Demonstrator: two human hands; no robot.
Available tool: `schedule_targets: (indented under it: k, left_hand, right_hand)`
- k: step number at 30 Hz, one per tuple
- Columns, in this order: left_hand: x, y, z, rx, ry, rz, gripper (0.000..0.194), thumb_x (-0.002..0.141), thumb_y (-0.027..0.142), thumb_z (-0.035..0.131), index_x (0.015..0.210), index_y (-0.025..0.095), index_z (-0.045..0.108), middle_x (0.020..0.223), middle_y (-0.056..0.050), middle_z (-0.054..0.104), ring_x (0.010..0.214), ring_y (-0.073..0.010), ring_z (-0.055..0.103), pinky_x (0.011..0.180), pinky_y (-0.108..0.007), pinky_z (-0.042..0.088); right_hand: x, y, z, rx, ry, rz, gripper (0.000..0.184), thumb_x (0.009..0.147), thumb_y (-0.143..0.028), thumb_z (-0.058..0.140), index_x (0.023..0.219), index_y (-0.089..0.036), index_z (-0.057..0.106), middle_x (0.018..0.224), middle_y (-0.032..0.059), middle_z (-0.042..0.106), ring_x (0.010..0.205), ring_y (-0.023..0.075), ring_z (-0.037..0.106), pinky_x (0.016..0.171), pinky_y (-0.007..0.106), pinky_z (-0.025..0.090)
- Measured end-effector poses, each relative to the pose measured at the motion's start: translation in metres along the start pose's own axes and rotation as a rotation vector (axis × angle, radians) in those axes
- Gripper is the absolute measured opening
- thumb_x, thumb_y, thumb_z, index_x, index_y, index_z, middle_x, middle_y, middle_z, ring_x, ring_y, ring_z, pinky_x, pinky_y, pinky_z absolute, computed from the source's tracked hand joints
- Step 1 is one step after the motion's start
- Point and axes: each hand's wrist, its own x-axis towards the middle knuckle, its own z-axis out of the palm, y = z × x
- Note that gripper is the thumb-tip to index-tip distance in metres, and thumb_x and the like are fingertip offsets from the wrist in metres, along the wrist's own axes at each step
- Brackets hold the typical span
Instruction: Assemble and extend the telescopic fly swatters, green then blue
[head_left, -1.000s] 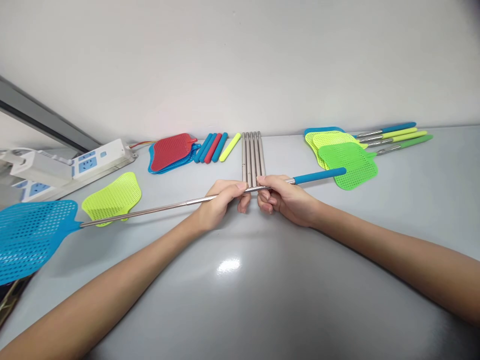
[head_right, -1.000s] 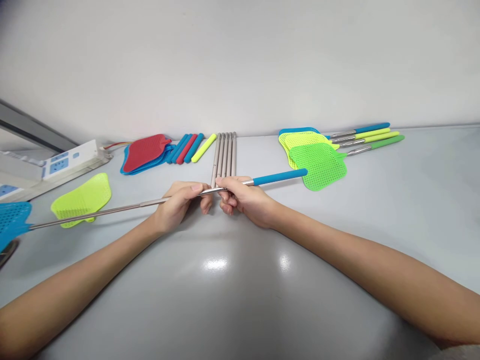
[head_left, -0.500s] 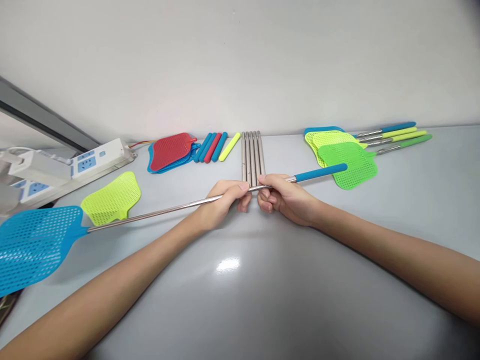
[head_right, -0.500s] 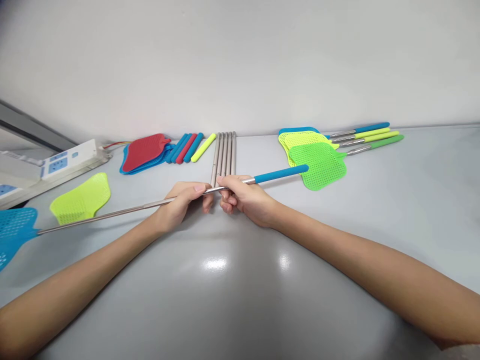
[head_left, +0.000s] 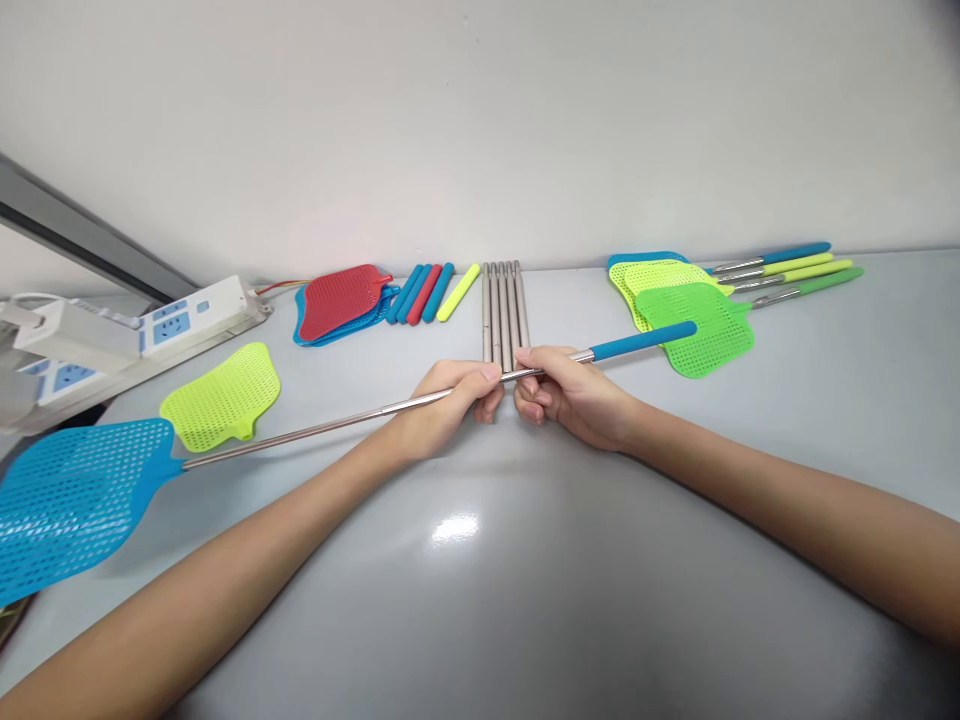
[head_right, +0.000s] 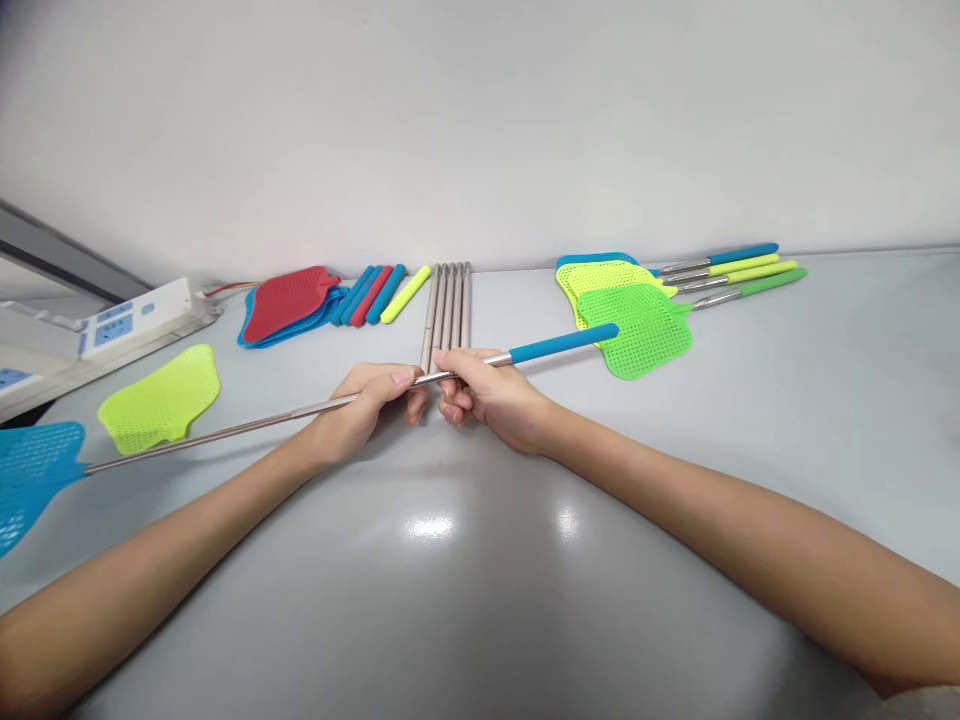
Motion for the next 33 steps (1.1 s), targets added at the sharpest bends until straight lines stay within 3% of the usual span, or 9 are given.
schedule_targets:
  k: [15, 33]
  left_hand:
    - [-0.0021, 0.0028, -0.0002, 0.196, -0.02, 0.012, 0.045, 0.087, 0.038, 0.027, 0.054, 0.014, 0.047, 0.054, 0.003, 0.045, 0.053, -0.0086, 0.04, 0.055, -0.021, 0.031]
    - [-0.0032, 0.0048, 0.0006, 0.265, -0.02, 0.002, 0.048, 0.087, 0.042, 0.024, 0.055, 0.014, 0.047, 0.054, 0.002, 0.044, 0.053, -0.0094, 0.039, 0.053, -0.021, 0.031]
  right_hand:
    - [0.0008, -0.0003, -0.0012, 0.026, -0.044, 0.005, 0.037, 0.079, -0.029, 0.045, 0.045, -0.015, 0.043, 0.04, -0.0049, 0.034, 0.042, 0.0088, 0.042, 0.047, 0.022, 0.033]
    - [0.0006, -0.001, -0.0007, 0.028, -0.05, 0.007, 0.036, 0.079, -0.03, 0.046, 0.046, -0.016, 0.043, 0.04, -0.005, 0.033, 0.042, 0.0089, 0.042, 0.047, 0.023, 0.033]
